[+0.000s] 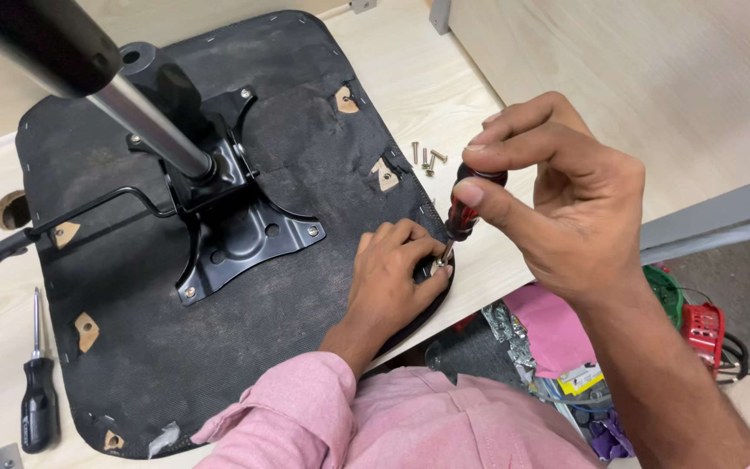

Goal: The person uses a screwdriver to tighten screws into the underside of an office chair seat, securing the seat to its metal base. The person works on multiple screw locations around the seat perimeter.

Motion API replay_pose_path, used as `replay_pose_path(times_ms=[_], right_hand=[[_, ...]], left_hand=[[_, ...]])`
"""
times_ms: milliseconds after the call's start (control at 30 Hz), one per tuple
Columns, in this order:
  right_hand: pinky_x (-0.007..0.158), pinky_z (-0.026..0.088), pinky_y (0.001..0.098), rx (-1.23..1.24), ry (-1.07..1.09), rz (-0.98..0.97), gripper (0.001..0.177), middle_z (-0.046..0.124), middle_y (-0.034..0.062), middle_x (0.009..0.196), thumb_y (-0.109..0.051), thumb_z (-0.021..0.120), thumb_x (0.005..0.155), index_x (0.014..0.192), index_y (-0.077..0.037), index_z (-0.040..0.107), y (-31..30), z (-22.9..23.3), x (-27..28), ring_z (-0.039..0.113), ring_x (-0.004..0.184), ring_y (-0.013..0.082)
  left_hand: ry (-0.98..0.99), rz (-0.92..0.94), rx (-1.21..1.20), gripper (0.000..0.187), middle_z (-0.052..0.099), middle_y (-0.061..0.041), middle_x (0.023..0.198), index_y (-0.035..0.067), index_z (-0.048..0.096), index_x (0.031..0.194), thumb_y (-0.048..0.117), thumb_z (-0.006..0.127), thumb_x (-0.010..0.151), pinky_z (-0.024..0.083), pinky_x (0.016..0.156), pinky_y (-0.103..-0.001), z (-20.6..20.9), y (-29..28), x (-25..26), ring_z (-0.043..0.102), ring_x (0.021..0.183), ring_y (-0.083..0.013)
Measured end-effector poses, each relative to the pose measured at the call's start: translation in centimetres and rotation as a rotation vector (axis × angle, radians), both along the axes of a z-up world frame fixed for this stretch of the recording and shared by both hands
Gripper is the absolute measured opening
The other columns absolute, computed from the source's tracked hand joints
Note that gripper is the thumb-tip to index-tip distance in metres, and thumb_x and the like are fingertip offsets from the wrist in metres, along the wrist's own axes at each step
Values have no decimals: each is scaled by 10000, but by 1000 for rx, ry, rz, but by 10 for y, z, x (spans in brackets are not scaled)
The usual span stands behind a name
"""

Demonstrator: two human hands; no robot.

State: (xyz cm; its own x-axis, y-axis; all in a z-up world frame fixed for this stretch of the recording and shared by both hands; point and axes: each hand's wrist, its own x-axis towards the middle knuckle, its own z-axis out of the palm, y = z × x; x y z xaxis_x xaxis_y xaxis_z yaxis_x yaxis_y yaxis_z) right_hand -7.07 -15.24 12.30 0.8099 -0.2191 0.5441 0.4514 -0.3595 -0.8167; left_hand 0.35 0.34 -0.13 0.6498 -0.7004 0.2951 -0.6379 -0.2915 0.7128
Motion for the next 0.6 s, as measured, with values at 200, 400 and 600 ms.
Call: replay_pose_path(times_ms=[200,400,600], right_hand=[[1297,380,445,-131,-26,-67,157,717,147,1188,-24,645,978,1123,12,690,4,11,-5,608,1292,223],[1287,408,443,-73,-35,-88,163,730,88,1129,-26,724,966,1129,-24,715,6,7,0,629,1233,189],[1206,457,420,-65,-35,-89,217,688,70,1044,28,812,871,1062,-12,717,10,-1,-2,611,1150,173]], left_hand=[[-53,-36,-35,234,644,-14,978,126,768,1001,248,776,800,397,869,-389,-4,2,3,585,970,-222],[-44,-51,-22,206,645,-6,990,134,762,988,241,769,812,403,870,-387,-5,4,4,582,971,-221],[-60,-62,-21,214,647,-8,989,130,770,993,225,764,801,402,864,-385,-5,5,4,580,967,-224]])
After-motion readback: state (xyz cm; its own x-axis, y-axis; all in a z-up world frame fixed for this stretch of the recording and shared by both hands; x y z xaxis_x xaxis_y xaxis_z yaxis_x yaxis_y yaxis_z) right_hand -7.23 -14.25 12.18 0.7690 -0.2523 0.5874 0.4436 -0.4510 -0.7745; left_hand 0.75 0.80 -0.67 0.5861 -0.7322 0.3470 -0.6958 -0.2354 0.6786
